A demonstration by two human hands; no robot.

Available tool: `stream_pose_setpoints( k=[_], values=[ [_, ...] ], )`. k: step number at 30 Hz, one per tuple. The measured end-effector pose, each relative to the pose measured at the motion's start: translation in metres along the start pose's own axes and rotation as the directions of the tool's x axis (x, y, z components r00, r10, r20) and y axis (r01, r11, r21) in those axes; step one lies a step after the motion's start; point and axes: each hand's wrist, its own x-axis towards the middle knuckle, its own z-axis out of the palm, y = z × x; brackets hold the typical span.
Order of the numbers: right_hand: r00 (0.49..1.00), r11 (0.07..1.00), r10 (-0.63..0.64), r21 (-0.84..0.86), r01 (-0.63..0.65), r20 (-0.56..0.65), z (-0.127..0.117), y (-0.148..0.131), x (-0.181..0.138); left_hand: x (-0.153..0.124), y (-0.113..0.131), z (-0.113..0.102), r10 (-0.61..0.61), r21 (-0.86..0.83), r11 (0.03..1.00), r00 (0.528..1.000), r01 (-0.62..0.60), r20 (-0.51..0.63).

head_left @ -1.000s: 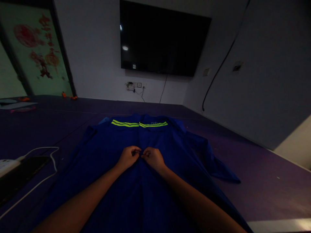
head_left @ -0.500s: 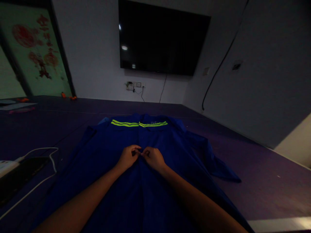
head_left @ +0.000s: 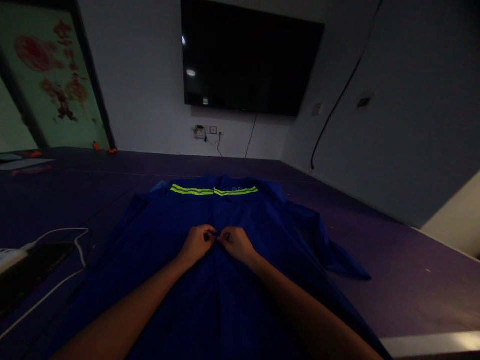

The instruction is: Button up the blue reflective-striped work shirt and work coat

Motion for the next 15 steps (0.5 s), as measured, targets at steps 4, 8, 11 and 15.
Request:
stream_pose_setpoints(
  k=[4, 8, 11, 15],
  values=[
    [0.999, 0.999, -0.037, -0.004, 0.037, 0.016, -0.0001, 0.0018, 0.0005, -0.0019, 0.0034, -0.0005, 0.029, 0.078, 0.996, 0.999, -0.031, 0.030],
    [0.998, 0.998, -0.057, -0.005, 0.057, 0.034, -0.0004, 0.0031, 0.0010, -0.0027, 0.0055, -0.0006, 0.068, 0.174, 0.982, 0.997, -0.075, 0.045],
    [0.997, 0.998, -0.061, 0.003, 0.061, 0.037, -0.0001, 0.0038, 0.0011, -0.0026, 0.0047, -0.0005, 0.099, 0.203, 0.973, 0.994, -0.108, 0.051],
    [0.997, 0.998, -0.068, 0.016, 0.068, 0.037, -0.0002, 0.0044, 0.0014, -0.0023, 0.0006, -0.0014, 0.098, 0.206, 0.972, 0.993, -0.111, 0.072]
  ],
)
